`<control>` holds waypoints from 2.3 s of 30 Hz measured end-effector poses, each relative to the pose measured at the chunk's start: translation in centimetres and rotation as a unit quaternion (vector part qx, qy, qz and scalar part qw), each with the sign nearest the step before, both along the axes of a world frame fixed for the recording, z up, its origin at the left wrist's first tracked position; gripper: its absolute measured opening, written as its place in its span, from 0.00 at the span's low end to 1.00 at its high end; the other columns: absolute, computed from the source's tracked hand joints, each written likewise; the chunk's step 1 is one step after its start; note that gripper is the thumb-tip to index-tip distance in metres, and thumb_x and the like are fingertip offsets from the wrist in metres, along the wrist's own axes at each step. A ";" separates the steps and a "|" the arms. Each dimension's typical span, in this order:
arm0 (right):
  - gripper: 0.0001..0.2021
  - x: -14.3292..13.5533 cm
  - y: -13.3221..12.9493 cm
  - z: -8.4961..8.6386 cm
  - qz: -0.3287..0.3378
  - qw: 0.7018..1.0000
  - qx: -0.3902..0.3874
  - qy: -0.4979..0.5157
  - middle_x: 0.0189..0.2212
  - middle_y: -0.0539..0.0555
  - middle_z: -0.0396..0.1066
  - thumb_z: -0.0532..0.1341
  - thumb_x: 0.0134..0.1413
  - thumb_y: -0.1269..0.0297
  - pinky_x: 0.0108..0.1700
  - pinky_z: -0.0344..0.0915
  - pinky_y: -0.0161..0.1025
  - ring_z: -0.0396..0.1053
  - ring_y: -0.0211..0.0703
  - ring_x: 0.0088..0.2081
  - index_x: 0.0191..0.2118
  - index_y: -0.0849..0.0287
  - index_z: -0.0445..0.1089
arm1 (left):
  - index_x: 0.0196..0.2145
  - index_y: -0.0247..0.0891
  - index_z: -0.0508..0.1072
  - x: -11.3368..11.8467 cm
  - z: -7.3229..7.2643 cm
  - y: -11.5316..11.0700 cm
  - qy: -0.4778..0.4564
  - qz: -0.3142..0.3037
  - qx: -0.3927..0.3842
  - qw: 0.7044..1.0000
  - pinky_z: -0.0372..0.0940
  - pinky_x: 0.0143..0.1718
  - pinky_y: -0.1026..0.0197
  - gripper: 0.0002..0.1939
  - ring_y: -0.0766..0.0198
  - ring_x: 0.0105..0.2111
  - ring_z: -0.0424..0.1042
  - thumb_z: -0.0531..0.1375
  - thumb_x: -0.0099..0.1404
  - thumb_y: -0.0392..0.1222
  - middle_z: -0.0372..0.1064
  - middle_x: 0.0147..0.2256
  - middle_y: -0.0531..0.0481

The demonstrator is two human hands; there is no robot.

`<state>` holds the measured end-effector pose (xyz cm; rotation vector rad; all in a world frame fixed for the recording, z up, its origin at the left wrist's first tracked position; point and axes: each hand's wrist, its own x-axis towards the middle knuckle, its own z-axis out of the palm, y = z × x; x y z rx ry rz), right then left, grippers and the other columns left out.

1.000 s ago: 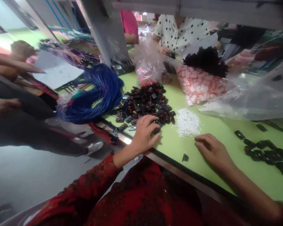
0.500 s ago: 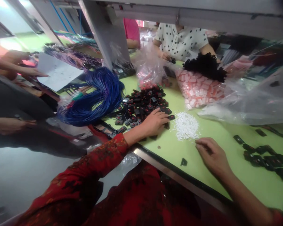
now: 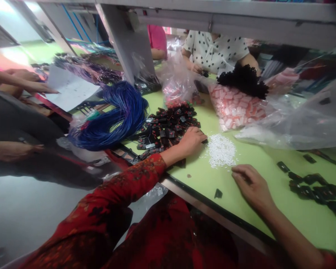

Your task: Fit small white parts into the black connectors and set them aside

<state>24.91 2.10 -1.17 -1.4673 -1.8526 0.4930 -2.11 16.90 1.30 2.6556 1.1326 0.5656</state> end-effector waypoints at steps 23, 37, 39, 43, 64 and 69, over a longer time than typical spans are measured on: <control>0.14 -6.2 -2.6 4.9 0.091 0.989 0.114 0.029 0.44 0.57 0.76 0.68 0.60 0.67 0.42 0.78 0.45 0.76 0.45 0.39 0.51 0.52 0.72 | 0.40 0.33 0.75 1.8 2.2 -15.7 -0.553 0.072 -0.578 0.596 0.70 0.35 0.64 0.24 0.68 0.29 0.74 0.76 0.52 0.49 0.76 0.33 0.48; 0.19 -5.4 -5.4 4.3 0.147 0.982 0.027 0.117 0.44 0.55 0.78 0.68 0.57 0.71 0.47 0.77 0.45 0.77 0.46 0.46 0.53 0.49 0.72 | 0.43 0.35 0.73 1.4 0.7 -17.3 -0.503 0.061 -0.697 0.507 0.65 0.22 0.70 0.29 0.68 0.21 0.73 0.77 0.50 0.51 0.73 0.23 0.54; 0.18 -4.8 -4.9 4.3 0.146 0.980 -0.016 0.131 0.44 0.55 0.79 0.68 0.58 0.67 0.44 0.78 0.44 0.78 0.46 0.44 0.54 0.50 0.72 | 0.45 0.35 0.73 1.4 0.8 -17.0 -0.511 0.059 -0.693 0.504 0.66 0.23 0.70 0.29 0.69 0.21 0.73 0.77 0.51 0.50 0.72 0.22 0.55; 0.13 -2.3 -2.4 3.6 0.028 0.991 -0.085 0.101 0.39 0.56 0.80 0.66 0.61 0.59 0.40 0.77 0.44 0.77 0.45 0.36 0.50 0.56 0.73 | 0.46 0.33 0.76 1.2 0.6 -16.2 -0.548 0.063 -0.677 0.487 0.68 0.25 0.70 0.27 0.70 0.22 0.74 0.77 0.52 0.47 0.73 0.25 0.53; 0.08 -0.3 1.3 1.9 0.031 0.995 -0.060 -0.069 0.36 0.55 0.76 0.61 0.64 0.61 0.39 0.70 0.44 0.74 0.47 0.37 0.37 0.54 0.77 | 0.46 0.35 0.79 1.4 0.0 -14.6 -0.579 0.055 -0.662 0.472 0.68 0.27 0.70 0.24 0.69 0.27 0.77 0.76 0.53 0.39 0.74 0.33 0.52; 0.07 -1.0 1.8 2.7 0.052 0.981 -0.045 -0.182 0.30 0.53 0.71 0.58 0.61 0.66 0.32 0.61 0.42 0.67 0.45 0.31 0.31 0.54 0.70 | 0.46 0.35 0.78 1.4 -0.2 -14.8 -0.581 0.055 -0.654 0.482 0.68 0.27 0.69 0.23 0.70 0.26 0.76 0.75 0.54 0.42 0.74 0.31 0.52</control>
